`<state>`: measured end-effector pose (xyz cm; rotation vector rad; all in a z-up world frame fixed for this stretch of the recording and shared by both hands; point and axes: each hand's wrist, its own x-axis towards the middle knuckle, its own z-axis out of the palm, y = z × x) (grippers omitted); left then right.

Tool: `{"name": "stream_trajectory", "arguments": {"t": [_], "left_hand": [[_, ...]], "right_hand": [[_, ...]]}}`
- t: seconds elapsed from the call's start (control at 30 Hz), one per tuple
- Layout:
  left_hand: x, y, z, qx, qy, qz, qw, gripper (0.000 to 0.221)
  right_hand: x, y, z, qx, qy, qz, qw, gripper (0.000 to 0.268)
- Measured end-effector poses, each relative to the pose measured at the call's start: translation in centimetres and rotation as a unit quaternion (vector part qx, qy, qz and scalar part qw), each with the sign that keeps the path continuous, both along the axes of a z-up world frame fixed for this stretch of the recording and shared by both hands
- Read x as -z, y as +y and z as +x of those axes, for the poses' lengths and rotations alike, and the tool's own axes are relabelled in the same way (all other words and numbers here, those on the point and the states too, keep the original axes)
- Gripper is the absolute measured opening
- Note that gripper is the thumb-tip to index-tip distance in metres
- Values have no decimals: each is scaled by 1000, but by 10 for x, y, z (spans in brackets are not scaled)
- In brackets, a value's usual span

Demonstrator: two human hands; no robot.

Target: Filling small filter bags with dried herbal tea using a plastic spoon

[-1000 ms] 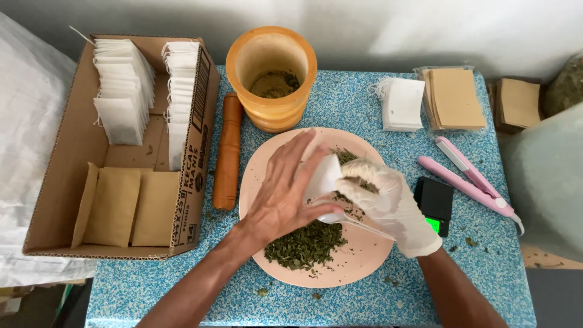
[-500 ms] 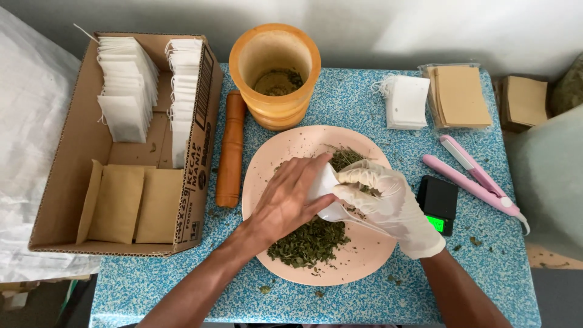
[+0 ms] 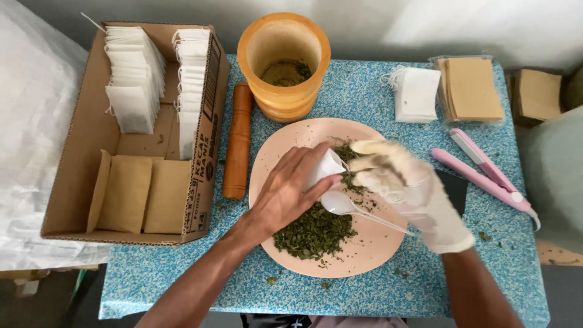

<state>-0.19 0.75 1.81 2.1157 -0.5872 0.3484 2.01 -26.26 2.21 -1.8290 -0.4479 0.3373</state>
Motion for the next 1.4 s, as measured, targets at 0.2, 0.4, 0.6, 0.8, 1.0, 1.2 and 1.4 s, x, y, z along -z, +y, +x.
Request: {"name": "stream_trajectory", "arguments": {"t": [0.2, 0.4, 0.6, 0.8, 1.0, 1.2, 1.4], "left_hand": [[-9, 17, 1, -24, 25, -12, 999, 66], [-4, 19, 6, -11, -44, 35, 998, 62], [6, 30, 5, -37, -66, 33, 997, 58], [1, 36, 0, -51, -80, 26, 995, 59], [13, 41, -5, -49, -49, 53, 996, 57], [13, 44, -3, -52, -43, 44, 997, 54], [5, 31, -6, -35, -108, 21, 993, 57]], "right_hand": [[-25, -1, -21, 38, 143, -415, 898, 59], [21, -12, -38, 59, 113, -367, 922, 45], [-31, 2, -13, 59, 97, -260, 959, 23], [3, 2, 10, 11, 113, -98, 989, 21], [-14, -27, -1, -183, 32, -104, 977, 107], [5, -23, -1, -25, -101, -91, 990, 65], [2, -13, -4, 63, -52, 77, 994, 35]]}}
